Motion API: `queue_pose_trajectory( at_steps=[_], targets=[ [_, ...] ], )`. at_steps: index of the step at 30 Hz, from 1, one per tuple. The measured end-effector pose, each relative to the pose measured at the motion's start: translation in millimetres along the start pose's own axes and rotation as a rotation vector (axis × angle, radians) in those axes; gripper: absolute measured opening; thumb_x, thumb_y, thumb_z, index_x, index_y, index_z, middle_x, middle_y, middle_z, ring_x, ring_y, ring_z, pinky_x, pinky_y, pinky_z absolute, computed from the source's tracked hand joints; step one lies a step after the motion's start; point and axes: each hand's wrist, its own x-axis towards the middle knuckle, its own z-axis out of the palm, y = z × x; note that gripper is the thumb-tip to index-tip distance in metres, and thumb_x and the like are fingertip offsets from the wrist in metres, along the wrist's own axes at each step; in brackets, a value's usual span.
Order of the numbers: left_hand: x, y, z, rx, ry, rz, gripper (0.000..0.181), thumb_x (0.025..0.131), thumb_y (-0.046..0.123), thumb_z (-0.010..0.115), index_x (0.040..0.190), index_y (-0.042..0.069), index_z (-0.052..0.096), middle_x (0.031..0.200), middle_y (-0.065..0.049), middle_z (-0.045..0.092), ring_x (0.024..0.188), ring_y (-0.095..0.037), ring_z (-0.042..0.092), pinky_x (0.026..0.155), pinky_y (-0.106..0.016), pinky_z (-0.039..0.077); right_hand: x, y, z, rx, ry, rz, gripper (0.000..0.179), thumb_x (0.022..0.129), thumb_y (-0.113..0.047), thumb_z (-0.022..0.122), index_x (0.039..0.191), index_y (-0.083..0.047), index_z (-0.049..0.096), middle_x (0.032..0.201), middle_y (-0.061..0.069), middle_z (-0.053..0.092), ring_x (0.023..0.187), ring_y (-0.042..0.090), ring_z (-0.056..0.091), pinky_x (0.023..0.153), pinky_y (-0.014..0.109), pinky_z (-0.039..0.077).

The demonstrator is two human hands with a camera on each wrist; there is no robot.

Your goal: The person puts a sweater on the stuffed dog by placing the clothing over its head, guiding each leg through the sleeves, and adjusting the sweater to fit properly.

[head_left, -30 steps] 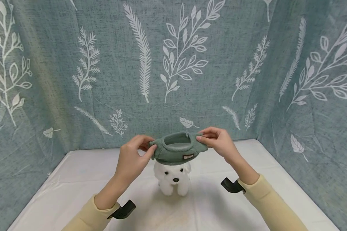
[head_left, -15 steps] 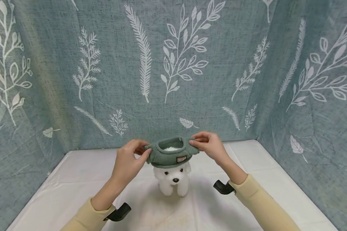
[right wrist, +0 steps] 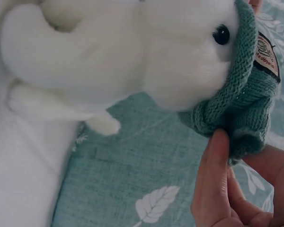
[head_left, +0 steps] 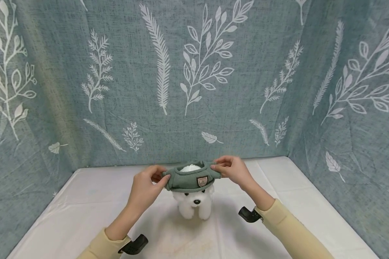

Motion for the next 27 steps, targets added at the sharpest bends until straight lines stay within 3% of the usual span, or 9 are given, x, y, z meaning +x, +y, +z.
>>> queue_pose_trajectory(
  at_steps=[8, 13, 16, 19, 22, 27],
  targets=[
    [-5.2, -4.1, 3.0, 0.003, -0.044, -0.062, 0.01, 0.087, 0.014, 0.069, 0.096, 0.011, 0.069, 0.082, -0.001, 0.066, 0.075, -0.012, 0.062, 0.068, -0.026, 0.052, -2.8, 5, -2, 0.022, -0.055, 0.015, 0.031, 0.087, -0.026, 0.07, 0.109, -0.004, 0.067, 0.098, 0.01, 0.068, 0.08, 0.013, 0.064, 0.073, 0.032, 0.057],
    [-6.9, -2.3, -0.3, 0.013, 0.055, -0.013, 0.017, 0.086, 0.016, 0.07, 0.102, 0.009, 0.067, 0.095, -0.003, 0.065, 0.086, -0.018, 0.062, 0.074, -0.036, 0.053, -9.5, 2, -9, 0.035, -0.055, 0.002, 0.034, 0.088, -0.027, 0.068, 0.112, -0.003, 0.066, 0.101, 0.014, 0.068, 0.081, 0.018, 0.068, 0.075, 0.032, 0.058],
    [-10.9, 1.4, -3.1, -0.002, 0.112, 0.029, 0.019, 0.085, 0.017, 0.072, 0.101, 0.011, 0.066, 0.098, 0.0, 0.064, 0.089, -0.015, 0.06, 0.074, -0.033, 0.052, -17.0, -1, -15, 0.028, -0.032, 0.003, 0.034, 0.088, -0.029, 0.068, 0.111, -0.005, 0.066, 0.097, 0.012, 0.068, 0.081, 0.018, 0.069, 0.075, 0.032, 0.058],
    [-17.3, 6.2, -5.9, -0.085, 0.091, 0.031, 0.015, 0.084, 0.018, 0.073, 0.097, 0.015, 0.067, 0.093, 0.005, 0.065, 0.085, -0.01, 0.061, 0.072, -0.028, 0.052, -27.1, -2, -20, 0.041, -0.029, -0.006, 0.034, 0.088, -0.029, 0.068, 0.109, -0.003, 0.065, 0.093, 0.012, 0.069, 0.081, 0.018, 0.07, 0.075, 0.032, 0.058],
    [-24.6, 11.5, -7.6, -0.194, 0.007, -0.042, 0.009, 0.085, 0.023, 0.072, 0.093, 0.018, 0.069, 0.087, 0.007, 0.067, 0.08, -0.006, 0.061, 0.072, -0.024, 0.052, -37.8, -3, -21, 0.082, -0.065, -0.017, 0.034, 0.088, -0.026, 0.068, 0.107, 0.002, 0.065, 0.092, 0.013, 0.07, 0.081, 0.018, 0.07, 0.076, 0.034, 0.058],
    [-32.7, 17.2, -3.5, -0.388, -0.17, -0.28, 0.016, 0.085, 0.028, 0.072, 0.09, 0.012, 0.072, 0.084, -0.002, 0.07, 0.076, -0.009, 0.062, 0.07, -0.025, 0.052, -46.6, 1, -14, 0.138, -0.154, 0.002, 0.034, 0.086, -0.024, 0.07, 0.102, 0.005, 0.066, 0.087, 0.012, 0.072, 0.078, 0.021, 0.071, 0.075, 0.037, 0.058]
  ],
)
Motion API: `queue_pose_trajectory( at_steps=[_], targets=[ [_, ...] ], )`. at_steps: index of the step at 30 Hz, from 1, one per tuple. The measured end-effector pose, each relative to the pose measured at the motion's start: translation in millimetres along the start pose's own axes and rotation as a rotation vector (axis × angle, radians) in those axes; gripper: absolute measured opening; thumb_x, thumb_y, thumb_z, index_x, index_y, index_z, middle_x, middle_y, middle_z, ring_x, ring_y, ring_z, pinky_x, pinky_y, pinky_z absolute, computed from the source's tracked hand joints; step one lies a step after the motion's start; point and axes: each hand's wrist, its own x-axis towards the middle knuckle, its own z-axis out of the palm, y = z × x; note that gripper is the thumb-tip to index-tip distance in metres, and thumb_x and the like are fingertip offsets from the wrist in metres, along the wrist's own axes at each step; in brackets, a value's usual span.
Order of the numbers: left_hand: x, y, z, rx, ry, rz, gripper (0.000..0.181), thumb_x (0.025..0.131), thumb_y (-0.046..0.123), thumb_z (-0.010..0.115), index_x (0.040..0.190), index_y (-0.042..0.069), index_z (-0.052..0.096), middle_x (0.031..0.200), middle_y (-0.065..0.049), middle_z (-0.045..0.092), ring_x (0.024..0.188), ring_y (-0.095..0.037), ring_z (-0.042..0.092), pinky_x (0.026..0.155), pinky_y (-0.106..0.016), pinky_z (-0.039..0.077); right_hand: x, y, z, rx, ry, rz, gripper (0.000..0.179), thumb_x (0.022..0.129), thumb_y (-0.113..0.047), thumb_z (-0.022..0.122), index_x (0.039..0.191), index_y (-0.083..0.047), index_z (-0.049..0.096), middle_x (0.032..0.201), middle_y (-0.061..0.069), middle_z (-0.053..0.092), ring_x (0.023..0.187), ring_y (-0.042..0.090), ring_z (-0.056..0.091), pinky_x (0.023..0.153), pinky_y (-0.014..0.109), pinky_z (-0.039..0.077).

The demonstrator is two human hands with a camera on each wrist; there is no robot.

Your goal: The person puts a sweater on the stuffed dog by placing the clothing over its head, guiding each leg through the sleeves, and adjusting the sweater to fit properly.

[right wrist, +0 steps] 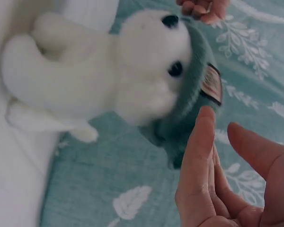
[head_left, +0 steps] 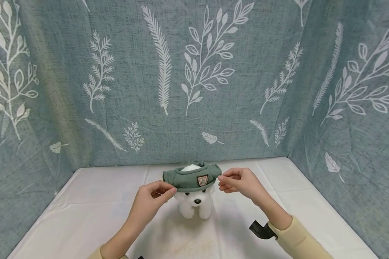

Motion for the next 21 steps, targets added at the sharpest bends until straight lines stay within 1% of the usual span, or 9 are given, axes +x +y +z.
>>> queue_pose_trajectory(
  at_steps=[1, 3, 5, 8, 10, 12, 14, 17, 21],
  targets=[
    [-0.6, -0.8, 2.2, -0.043, -0.022, -0.047, 0.019, 0.085, 0.028, 0.072, 0.091, 0.009, 0.072, 0.085, -0.004, 0.07, 0.076, -0.01, 0.063, 0.069, -0.025, 0.052, 0.3, 2, 3, 0.004, -0.015, 0.005, 0.034, 0.086, -0.024, 0.071, 0.101, 0.006, 0.066, 0.085, 0.012, 0.072, 0.077, 0.021, 0.071, 0.074, 0.036, 0.058],
    [-0.5, -3.5, 6.8, -0.12, -0.043, -0.131, 0.023, 0.084, 0.027, 0.072, 0.092, 0.005, 0.072, 0.084, -0.007, 0.07, 0.074, -0.013, 0.063, 0.067, -0.027, 0.052, 1.7, 6, 9, 0.017, -0.034, 0.02, 0.037, 0.085, -0.025, 0.072, 0.1, 0.008, 0.066, 0.083, 0.012, 0.072, 0.076, 0.021, 0.071, 0.073, 0.037, 0.058],
    [0.4, -6.5, 11.0, -0.182, -0.045, -0.185, 0.027, 0.084, 0.027, 0.072, 0.092, 0.002, 0.072, 0.083, -0.009, 0.07, 0.074, -0.015, 0.064, 0.068, -0.028, 0.053, 3.7, 10, 14, 0.025, -0.046, 0.028, 0.038, 0.084, -0.026, 0.072, 0.098, 0.008, 0.067, 0.082, 0.012, 0.073, 0.074, 0.021, 0.071, 0.071, 0.037, 0.058],
    [2.7, -9.9, 15.7, -0.268, -0.037, -0.253, 0.032, 0.085, 0.03, 0.071, 0.092, -0.002, 0.072, 0.08, -0.007, 0.07, 0.073, -0.015, 0.064, 0.068, -0.028, 0.054, 7.0, 15, 21, 0.034, -0.048, 0.049, 0.04, 0.084, -0.03, 0.073, 0.096, 0.008, 0.069, 0.08, 0.011, 0.073, 0.072, 0.019, 0.071, 0.07, 0.037, 0.058],
    [4.4, -11.2, 17.3, -0.348, -0.045, -0.308, 0.035, 0.085, 0.031, 0.07, 0.093, -0.004, 0.071, 0.078, -0.005, 0.07, 0.072, -0.015, 0.063, 0.068, -0.027, 0.054, 9.4, 17, 23, 0.037, -0.039, 0.067, 0.04, 0.083, -0.034, 0.072, 0.093, 0.005, 0.07, 0.079, 0.01, 0.073, 0.071, 0.018, 0.071, 0.07, 0.037, 0.058],
    [5.6, -13.1, 18.4, -0.426, -0.056, -0.365, 0.035, 0.086, 0.03, 0.069, 0.094, -0.004, 0.07, 0.075, -0.002, 0.069, 0.07, -0.012, 0.062, 0.067, -0.025, 0.054, 11.5, 18, 25, 0.039, -0.025, 0.089, 0.043, 0.083, -0.038, 0.072, 0.091, 0.004, 0.071, 0.078, 0.01, 0.073, 0.07, 0.017, 0.071, 0.069, 0.037, 0.058],
    [6.1, -15.6, 19.1, -0.501, -0.065, -0.416, 0.032, 0.087, 0.029, 0.068, 0.092, -0.003, 0.07, 0.073, 0.0, 0.068, 0.068, -0.01, 0.061, 0.066, -0.024, 0.054, 13.2, 19, 27, 0.044, -0.016, 0.112, 0.044, 0.083, -0.04, 0.072, 0.09, 0.003, 0.071, 0.076, 0.008, 0.072, 0.068, 0.016, 0.071, 0.069, 0.035, 0.059],
    [6.1, -18.9, 20.1, -0.581, -0.064, -0.465, 0.027, 0.088, 0.029, 0.068, 0.087, 0.001, 0.071, 0.071, 0.002, 0.067, 0.066, -0.009, 0.06, 0.065, -0.022, 0.053, 14.7, 19, 30, 0.065, -0.017, 0.146, 0.043, 0.083, -0.039, 0.071, 0.092, 0.003, 0.071, 0.074, 0.006, 0.072, 0.067, 0.015, 0.071, 0.068, 0.034, 0.058],
    [6.3, -20.8, 21.8, -0.636, -0.056, -0.477, 0.024, 0.088, 0.028, 0.067, 0.081, 0.006, 0.071, 0.07, 0.003, 0.067, 0.065, -0.008, 0.06, 0.064, -0.02, 0.053, 15.5, 19, 32, 0.118, -0.035, 0.167, 0.037, 0.085, -0.03, 0.071, 0.096, 0.005, 0.07, 0.074, 0.005, 0.072, 0.067, 0.012, 0.07, 0.068, 0.031, 0.058]
  ],
)
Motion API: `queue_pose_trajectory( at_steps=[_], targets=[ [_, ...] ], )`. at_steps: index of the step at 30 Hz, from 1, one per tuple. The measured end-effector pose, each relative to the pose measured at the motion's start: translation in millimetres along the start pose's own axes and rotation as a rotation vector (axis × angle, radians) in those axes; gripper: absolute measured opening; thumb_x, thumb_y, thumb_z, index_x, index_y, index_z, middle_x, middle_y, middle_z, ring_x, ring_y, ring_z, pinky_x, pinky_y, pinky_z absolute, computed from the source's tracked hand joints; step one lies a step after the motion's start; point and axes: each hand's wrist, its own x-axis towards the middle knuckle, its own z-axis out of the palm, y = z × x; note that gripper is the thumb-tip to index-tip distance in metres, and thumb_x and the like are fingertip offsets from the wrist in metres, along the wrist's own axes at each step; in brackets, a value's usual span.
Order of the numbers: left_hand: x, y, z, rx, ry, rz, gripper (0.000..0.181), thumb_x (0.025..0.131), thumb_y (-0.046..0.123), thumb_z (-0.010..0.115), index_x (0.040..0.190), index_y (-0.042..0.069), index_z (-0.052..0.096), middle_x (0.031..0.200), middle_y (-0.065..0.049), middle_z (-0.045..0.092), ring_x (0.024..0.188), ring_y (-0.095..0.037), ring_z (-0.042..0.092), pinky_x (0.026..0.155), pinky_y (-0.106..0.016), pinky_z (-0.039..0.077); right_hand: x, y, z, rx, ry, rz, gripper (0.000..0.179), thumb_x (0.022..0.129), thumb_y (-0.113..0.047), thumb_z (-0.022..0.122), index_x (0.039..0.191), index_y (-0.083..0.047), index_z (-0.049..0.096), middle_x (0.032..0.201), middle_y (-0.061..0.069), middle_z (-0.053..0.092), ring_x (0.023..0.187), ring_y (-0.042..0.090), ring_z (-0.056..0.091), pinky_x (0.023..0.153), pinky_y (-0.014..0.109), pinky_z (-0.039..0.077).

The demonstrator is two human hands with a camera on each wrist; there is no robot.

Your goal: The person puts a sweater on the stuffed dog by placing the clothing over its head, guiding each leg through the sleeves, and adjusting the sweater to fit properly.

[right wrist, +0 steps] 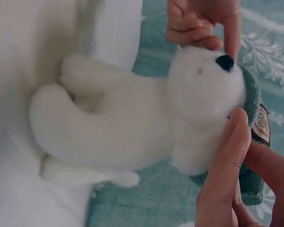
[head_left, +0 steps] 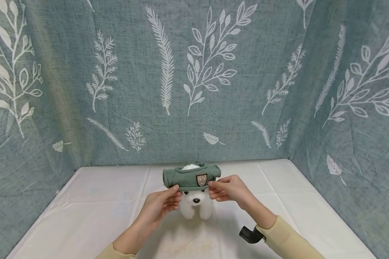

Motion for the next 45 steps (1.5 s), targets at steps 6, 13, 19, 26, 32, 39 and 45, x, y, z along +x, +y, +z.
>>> queue_pose_trajectory(
  at_steps=[6, 13, 19, 26, 32, 39, 45],
  targets=[
    [0.6, -0.6, 4.6, -0.065, 0.027, 0.0, 0.019, 0.089, 0.021, 0.066, 0.079, 0.006, 0.07, 0.069, 0.002, 0.066, 0.065, -0.008, 0.061, 0.067, -0.022, 0.054, -0.9, 2, 3, 0.045, 0.0, -0.019, 0.028, 0.086, -0.017, 0.066, 0.099, 0.008, 0.068, 0.076, 0.007, 0.073, 0.068, 0.014, 0.071, 0.065, 0.029, 0.058],
    [1.4, 0.2, 10.4, -0.11, 0.076, 0.012, 0.008, 0.088, 0.011, 0.064, 0.085, 0.004, 0.068, 0.071, 0.0, 0.067, 0.069, -0.013, 0.064, 0.074, -0.027, 0.055, -3.1, 4, 3, 0.036, -0.004, -0.095, 0.026, 0.086, -0.012, 0.063, 0.098, 0.011, 0.067, 0.08, 0.014, 0.073, 0.071, 0.018, 0.072, 0.066, 0.034, 0.059],
    [1.6, -0.8, 14.4, -0.098, 0.094, 0.015, 0.021, 0.087, 0.022, 0.068, 0.077, 0.003, 0.07, 0.066, -0.001, 0.065, 0.068, -0.013, 0.063, 0.076, -0.03, 0.056, -7.7, 6, 3, -0.023, -0.013, -0.185, 0.023, 0.086, -0.011, 0.064, 0.096, 0.01, 0.068, 0.084, 0.018, 0.072, 0.076, 0.024, 0.072, 0.068, 0.035, 0.059],
    [0.9, -3.0, 18.0, -0.123, 0.124, 0.059, 0.01, 0.086, 0.005, 0.064, 0.076, 0.006, 0.065, 0.068, 0.0, 0.064, 0.072, -0.014, 0.064, 0.078, -0.028, 0.055, -7.7, 11, 3, -0.063, 0.006, -0.269, 0.02, 0.085, -0.01, 0.066, 0.092, 0.008, 0.069, 0.085, 0.019, 0.072, 0.078, 0.026, 0.072, 0.07, 0.034, 0.058],
    [0.6, -6.0, 15.6, -0.111, 0.071, 0.086, 0.016, 0.087, -0.001, 0.059, 0.075, 0.008, 0.055, 0.078, -0.001, 0.058, 0.078, -0.014, 0.062, 0.083, -0.028, 0.053, -6.7, 17, 1, -0.064, 0.001, -0.299, 0.022, 0.086, -0.014, 0.068, 0.093, 0.008, 0.068, 0.087, 0.019, 0.072, 0.081, 0.023, 0.072, 0.072, 0.034, 0.058],
    [-0.5, -9.9, 2.3, 0.015, -0.033, 0.132, 0.009, 0.083, 0.0, 0.064, 0.078, 0.008, 0.062, 0.08, 0.001, 0.057, 0.087, -0.013, 0.058, 0.091, -0.029, 0.046, -8.0, 24, -4, -0.142, -0.001, -0.391, 0.017, 0.085, -0.01, 0.069, 0.087, 0.007, 0.068, 0.082, 0.023, 0.07, 0.072, 0.02, 0.071, 0.07, 0.03, 0.058],
    [4.4, -15.6, -17.3, 0.138, -0.202, 0.244, 0.016, 0.079, -0.002, 0.064, 0.074, 0.012, 0.059, 0.074, 0.005, 0.052, 0.084, -0.011, 0.049, 0.08, -0.023, 0.044, -9.8, 31, -7, -0.231, -0.023, -0.496, 0.011, 0.083, -0.008, 0.07, 0.081, 0.003, 0.069, 0.078, 0.017, 0.07, 0.07, 0.009, 0.069, 0.066, 0.027, 0.057]
  ],
)
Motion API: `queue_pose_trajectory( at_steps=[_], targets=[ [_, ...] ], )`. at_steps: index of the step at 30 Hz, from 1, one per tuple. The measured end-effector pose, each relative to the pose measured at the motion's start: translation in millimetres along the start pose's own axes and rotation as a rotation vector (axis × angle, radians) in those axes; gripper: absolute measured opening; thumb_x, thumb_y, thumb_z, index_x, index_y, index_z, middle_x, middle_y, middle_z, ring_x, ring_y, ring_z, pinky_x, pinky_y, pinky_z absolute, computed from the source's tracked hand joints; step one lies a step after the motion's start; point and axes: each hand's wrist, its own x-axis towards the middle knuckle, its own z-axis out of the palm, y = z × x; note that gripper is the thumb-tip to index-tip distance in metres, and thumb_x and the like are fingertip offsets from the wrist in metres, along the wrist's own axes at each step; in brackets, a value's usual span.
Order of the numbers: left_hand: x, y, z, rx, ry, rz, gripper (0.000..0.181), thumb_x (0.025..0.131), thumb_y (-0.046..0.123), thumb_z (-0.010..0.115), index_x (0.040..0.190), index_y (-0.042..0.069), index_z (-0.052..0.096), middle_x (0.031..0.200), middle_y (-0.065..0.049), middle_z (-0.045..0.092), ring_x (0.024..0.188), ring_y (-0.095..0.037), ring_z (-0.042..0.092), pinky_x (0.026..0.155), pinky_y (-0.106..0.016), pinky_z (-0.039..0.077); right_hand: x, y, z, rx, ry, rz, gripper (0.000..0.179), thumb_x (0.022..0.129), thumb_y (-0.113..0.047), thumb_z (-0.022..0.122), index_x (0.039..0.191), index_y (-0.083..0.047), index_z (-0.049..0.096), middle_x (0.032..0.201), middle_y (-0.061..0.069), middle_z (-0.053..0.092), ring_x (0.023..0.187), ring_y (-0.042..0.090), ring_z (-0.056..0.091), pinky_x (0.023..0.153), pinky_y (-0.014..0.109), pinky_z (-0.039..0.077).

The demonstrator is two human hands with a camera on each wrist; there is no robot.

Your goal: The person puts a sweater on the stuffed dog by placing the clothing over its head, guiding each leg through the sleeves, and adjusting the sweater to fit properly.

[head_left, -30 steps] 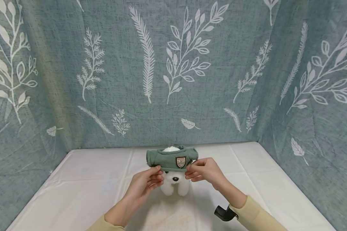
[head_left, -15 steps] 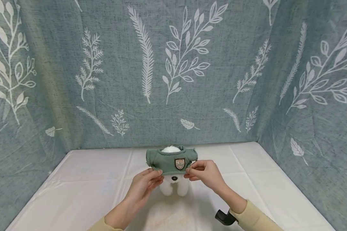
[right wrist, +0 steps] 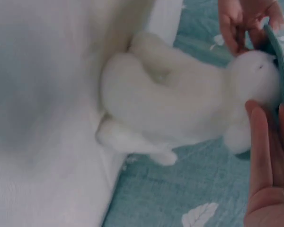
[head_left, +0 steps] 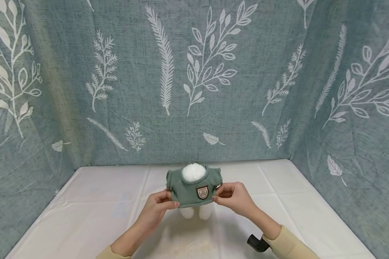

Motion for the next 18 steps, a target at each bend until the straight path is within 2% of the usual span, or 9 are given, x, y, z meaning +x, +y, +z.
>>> queue_pose_trajectory(
  at_steps=[3, 7, 11, 14, 18],
  targets=[
    [0.2, -2.3, -6.0, 0.025, -0.056, 0.029, 0.017, 0.079, -0.002, 0.063, 0.073, 0.013, 0.058, 0.077, 0.004, 0.051, 0.081, -0.01, 0.048, 0.076, -0.022, 0.045, -0.8, 3, -1, -0.031, -0.023, -0.037, 0.01, 0.083, -0.008, 0.07, 0.078, 0.001, 0.069, 0.076, 0.015, 0.069, 0.07, 0.011, 0.07, 0.065, 0.028, 0.058],
    [0.4, -6.5, -11.2, 0.036, -0.084, 0.056, 0.019, 0.077, -0.003, 0.061, 0.072, 0.014, 0.056, 0.075, 0.005, 0.051, 0.071, -0.007, 0.047, 0.071, -0.021, 0.045, -1.8, 3, -1, -0.052, -0.047, -0.071, 0.006, 0.081, -0.002, 0.07, 0.076, 0.0, 0.068, 0.075, 0.014, 0.068, 0.07, 0.008, 0.069, 0.065, 0.028, 0.058],
    [0.7, -11.3, -14.9, 0.05, -0.107, 0.119, 0.022, 0.075, -0.007, 0.06, 0.07, 0.014, 0.053, 0.073, 0.005, 0.048, 0.068, -0.006, 0.045, 0.067, -0.02, 0.043, -2.6, 4, 1, -0.078, -0.077, -0.15, 0.006, 0.078, 0.007, 0.069, 0.076, 0.001, 0.068, 0.074, 0.016, 0.067, 0.071, 0.004, 0.067, 0.067, 0.029, 0.058],
    [0.5, -12.9, -16.0, 0.062, -0.112, 0.147, 0.023, 0.073, -0.008, 0.06, 0.068, 0.012, 0.051, 0.074, 0.005, 0.046, 0.067, -0.005, 0.043, 0.066, -0.02, 0.042, -2.7, 8, 0, -0.088, -0.098, -0.215, 0.007, 0.077, 0.008, 0.068, 0.076, 0.001, 0.068, 0.074, 0.014, 0.066, 0.072, 0.008, 0.067, 0.069, 0.03, 0.058],
    [0.6, -13.7, -16.0, 0.097, -0.087, 0.144, 0.022, 0.071, -0.009, 0.061, 0.068, 0.01, 0.049, 0.072, 0.005, 0.045, 0.066, -0.005, 0.043, 0.065, -0.02, 0.042, -3.4, 14, -1, -0.105, -0.117, -0.254, 0.008, 0.077, 0.006, 0.07, 0.076, -0.002, 0.068, 0.075, 0.009, 0.066, 0.074, 0.012, 0.068, 0.071, 0.028, 0.058]
  ],
)
